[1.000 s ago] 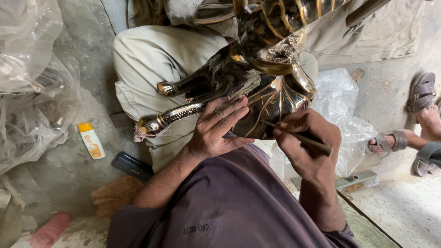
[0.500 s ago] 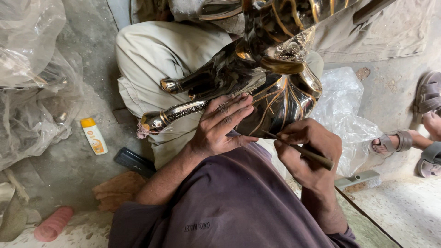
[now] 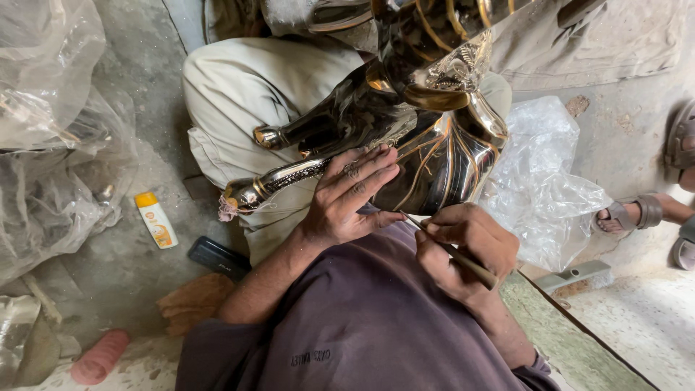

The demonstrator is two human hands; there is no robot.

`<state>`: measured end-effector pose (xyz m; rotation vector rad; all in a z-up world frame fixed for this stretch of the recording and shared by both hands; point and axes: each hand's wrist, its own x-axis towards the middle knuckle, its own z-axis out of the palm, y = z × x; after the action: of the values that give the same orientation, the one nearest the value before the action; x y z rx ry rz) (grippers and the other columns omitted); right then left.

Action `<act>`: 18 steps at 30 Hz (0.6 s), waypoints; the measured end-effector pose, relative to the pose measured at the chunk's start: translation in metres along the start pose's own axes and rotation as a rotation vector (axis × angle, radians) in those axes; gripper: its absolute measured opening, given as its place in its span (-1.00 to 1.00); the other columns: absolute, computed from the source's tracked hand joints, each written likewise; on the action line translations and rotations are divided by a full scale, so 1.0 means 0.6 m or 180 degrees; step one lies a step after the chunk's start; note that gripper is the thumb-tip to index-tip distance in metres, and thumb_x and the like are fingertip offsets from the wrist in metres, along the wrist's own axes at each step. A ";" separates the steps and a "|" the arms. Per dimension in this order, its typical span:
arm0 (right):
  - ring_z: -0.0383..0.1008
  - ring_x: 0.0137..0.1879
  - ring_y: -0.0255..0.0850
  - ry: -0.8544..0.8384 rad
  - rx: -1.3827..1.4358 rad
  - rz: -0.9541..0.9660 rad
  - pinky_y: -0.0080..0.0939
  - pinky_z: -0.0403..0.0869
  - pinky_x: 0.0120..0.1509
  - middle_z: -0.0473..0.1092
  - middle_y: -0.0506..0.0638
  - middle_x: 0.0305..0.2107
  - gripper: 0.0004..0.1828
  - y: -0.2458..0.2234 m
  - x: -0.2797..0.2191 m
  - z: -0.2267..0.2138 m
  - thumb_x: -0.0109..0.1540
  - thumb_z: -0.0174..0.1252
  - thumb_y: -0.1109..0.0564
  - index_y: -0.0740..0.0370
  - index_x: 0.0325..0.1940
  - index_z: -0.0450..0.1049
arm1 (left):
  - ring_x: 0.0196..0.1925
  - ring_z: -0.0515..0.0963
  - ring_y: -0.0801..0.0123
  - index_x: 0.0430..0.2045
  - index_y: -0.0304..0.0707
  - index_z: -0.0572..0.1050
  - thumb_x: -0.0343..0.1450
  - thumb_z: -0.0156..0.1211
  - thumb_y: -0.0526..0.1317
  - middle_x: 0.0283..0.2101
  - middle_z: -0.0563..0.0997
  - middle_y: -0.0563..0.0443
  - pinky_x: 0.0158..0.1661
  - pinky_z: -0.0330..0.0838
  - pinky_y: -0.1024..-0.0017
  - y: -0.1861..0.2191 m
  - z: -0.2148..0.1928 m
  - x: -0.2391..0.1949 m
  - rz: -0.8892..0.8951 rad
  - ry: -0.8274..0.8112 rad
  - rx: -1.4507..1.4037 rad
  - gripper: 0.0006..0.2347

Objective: The person sits on the floor and works on a large ornate metal sculpture. They use a small chisel and a wooden mallet to shape and refine details on the object, focusing on the head and neck area.

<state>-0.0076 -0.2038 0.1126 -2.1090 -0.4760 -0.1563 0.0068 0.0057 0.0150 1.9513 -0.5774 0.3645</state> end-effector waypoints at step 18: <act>0.57 -0.06 -0.09 0.2536 0.1944 0.1319 -0.09 0.63 0.10 0.39 0.22 -0.16 -0.85 -0.017 -0.111 0.124 0.39 0.09 0.43 0.38 -0.02 0.28 | 0.37 0.39 -0.06 0.06 -0.40 0.41 0.45 0.32 0.15 0.23 0.40 -0.27 0.36 0.43 0.07 0.008 0.002 0.014 0.0291 0.0037 -0.0006 -0.45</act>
<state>-0.0782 -0.1552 0.0599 -1.3492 0.3562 -0.5091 0.0115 0.0008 0.0222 1.9241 -0.6606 0.4321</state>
